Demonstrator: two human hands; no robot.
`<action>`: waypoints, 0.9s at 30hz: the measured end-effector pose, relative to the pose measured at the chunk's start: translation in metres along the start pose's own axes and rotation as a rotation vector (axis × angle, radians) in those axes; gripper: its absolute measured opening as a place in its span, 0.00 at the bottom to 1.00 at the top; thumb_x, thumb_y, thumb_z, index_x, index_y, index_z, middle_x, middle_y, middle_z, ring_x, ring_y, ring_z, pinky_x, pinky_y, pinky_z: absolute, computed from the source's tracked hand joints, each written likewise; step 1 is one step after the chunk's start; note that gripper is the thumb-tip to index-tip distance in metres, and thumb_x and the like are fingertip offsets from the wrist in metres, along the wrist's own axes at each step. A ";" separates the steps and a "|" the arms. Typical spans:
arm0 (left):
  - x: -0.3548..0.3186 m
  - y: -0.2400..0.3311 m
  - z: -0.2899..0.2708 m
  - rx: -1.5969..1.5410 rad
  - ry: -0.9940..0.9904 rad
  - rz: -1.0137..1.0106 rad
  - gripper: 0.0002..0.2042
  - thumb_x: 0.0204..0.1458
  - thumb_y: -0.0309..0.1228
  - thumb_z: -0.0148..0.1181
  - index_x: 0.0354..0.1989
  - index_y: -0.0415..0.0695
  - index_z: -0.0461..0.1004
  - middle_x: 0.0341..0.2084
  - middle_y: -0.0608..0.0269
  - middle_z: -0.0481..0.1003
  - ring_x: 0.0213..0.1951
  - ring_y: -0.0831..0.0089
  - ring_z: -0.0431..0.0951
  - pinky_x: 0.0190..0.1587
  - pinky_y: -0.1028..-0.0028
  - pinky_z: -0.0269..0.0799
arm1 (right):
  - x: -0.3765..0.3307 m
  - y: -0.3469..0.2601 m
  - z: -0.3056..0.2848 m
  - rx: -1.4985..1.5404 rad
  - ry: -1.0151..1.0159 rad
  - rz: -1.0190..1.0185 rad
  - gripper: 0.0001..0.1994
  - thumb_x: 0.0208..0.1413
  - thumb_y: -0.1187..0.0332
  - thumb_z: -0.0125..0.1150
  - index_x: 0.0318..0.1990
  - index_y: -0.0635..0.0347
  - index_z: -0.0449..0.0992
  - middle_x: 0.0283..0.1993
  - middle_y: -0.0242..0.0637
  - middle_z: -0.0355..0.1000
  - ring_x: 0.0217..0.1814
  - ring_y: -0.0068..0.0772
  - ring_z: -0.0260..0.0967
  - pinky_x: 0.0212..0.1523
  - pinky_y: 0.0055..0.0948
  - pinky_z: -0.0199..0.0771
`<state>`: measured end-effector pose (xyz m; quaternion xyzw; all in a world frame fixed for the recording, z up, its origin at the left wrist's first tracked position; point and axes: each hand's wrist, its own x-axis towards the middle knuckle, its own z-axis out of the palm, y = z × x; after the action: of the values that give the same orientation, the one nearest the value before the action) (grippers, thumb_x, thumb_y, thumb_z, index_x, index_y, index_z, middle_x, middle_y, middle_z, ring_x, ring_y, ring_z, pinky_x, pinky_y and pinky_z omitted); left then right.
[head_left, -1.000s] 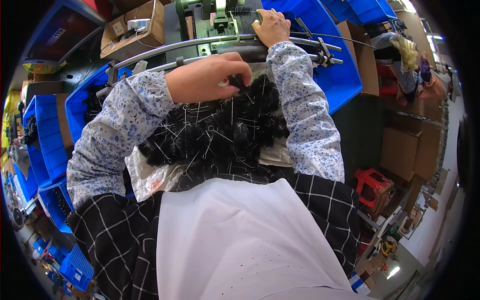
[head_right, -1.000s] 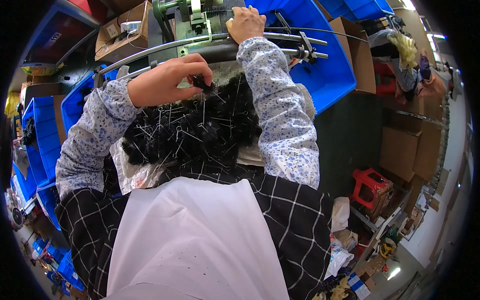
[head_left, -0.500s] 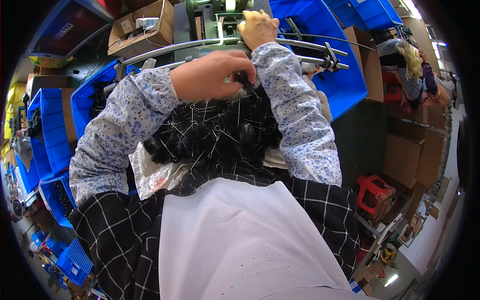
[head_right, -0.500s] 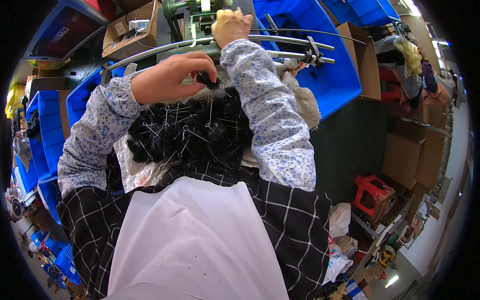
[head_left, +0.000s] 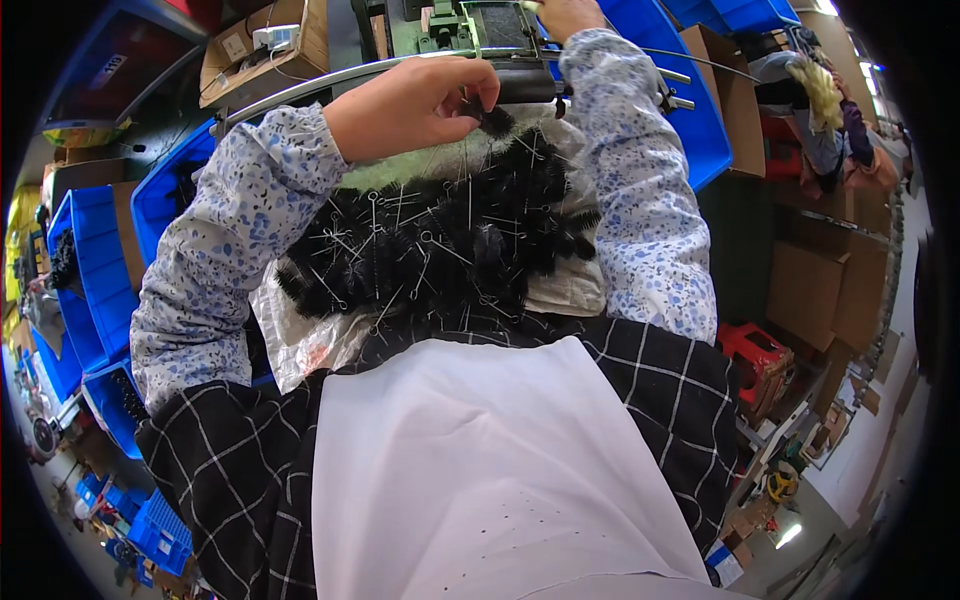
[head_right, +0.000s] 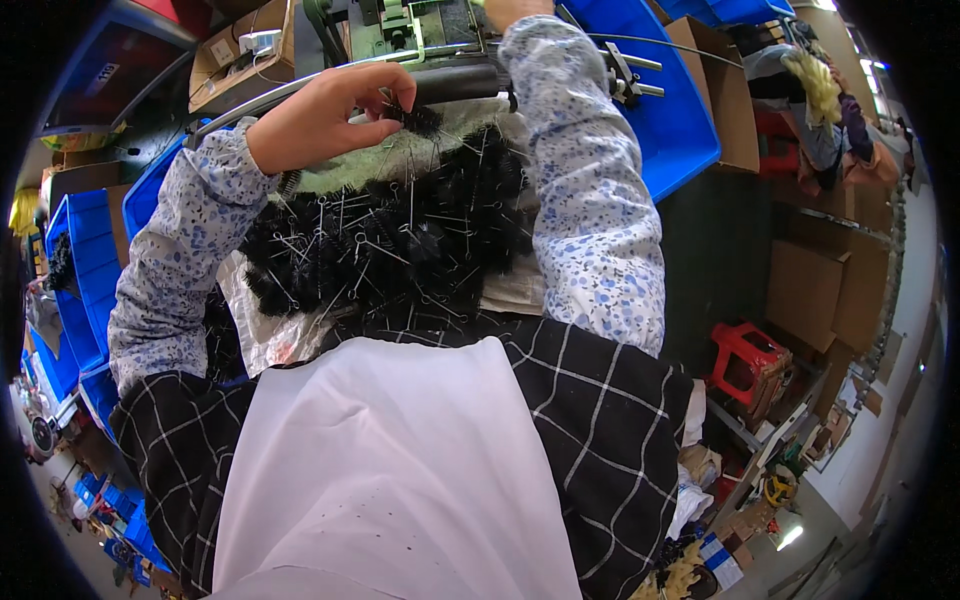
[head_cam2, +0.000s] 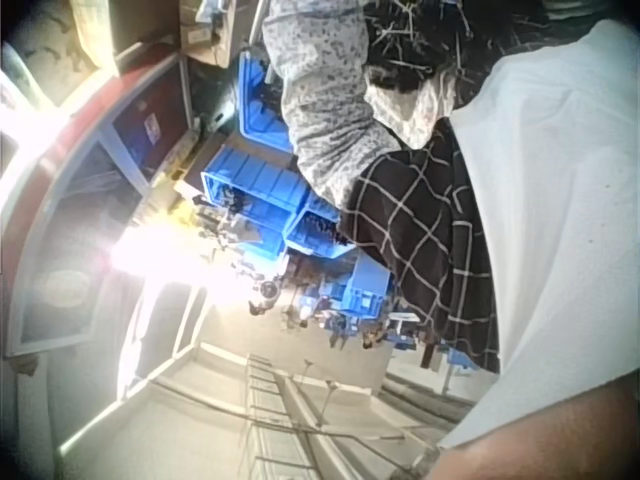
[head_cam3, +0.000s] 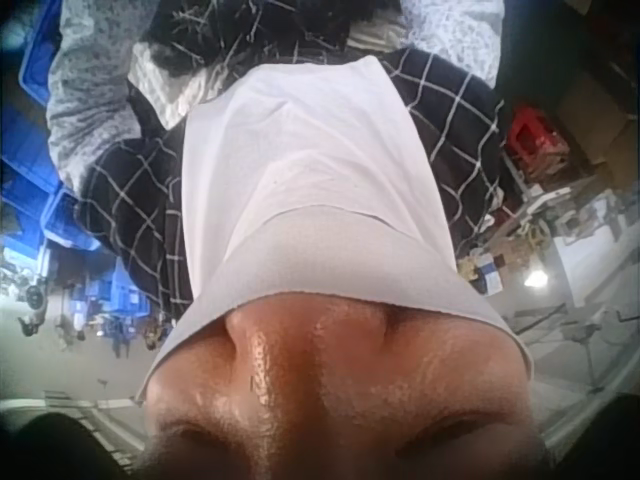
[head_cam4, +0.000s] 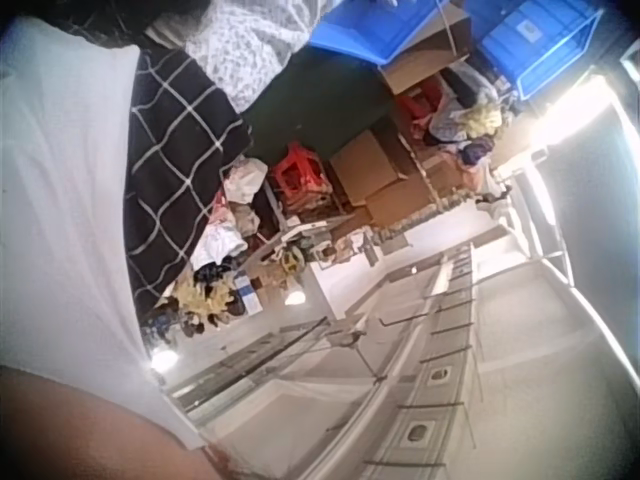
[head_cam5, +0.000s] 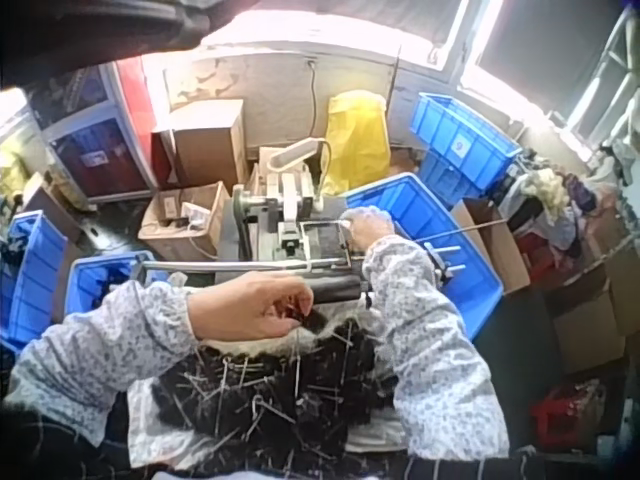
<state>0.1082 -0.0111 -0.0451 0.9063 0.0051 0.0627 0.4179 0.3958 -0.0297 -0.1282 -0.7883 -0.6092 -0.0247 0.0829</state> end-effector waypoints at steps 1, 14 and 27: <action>0.001 -0.002 0.000 -0.004 -0.004 -0.009 0.12 0.46 0.23 0.58 0.40 0.42 0.67 0.32 0.65 0.70 0.29 0.76 0.72 0.35 0.75 0.69 | -0.006 0.004 -0.019 -0.083 -0.026 -0.054 0.08 0.51 0.61 0.53 0.35 0.45 0.79 0.35 0.39 0.75 0.37 0.42 0.72 0.39 0.39 0.71; 0.012 -0.025 0.019 -0.106 0.465 -0.107 0.13 0.47 0.25 0.60 0.41 0.40 0.66 0.33 0.63 0.70 0.31 0.74 0.73 0.34 0.76 0.69 | -0.098 -0.080 -0.059 0.658 -0.143 -0.128 0.16 0.56 0.61 0.52 0.51 0.52 0.71 0.38 0.42 0.74 0.34 0.41 0.73 0.37 0.35 0.71; -0.009 0.075 0.063 0.566 -0.754 0.180 0.07 0.37 0.29 0.59 0.28 0.45 0.73 0.24 0.65 0.74 0.33 0.69 0.74 0.38 0.71 0.64 | -0.022 -0.054 0.013 -0.072 0.323 -0.009 0.12 0.50 0.65 0.54 0.43 0.44 0.77 0.34 0.34 0.75 0.38 0.39 0.73 0.48 0.35 0.68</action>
<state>0.1030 -0.1083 -0.0300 0.9408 -0.2085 -0.2385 0.1203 0.3378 -0.0354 -0.1386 -0.7738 -0.5902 -0.1731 0.1512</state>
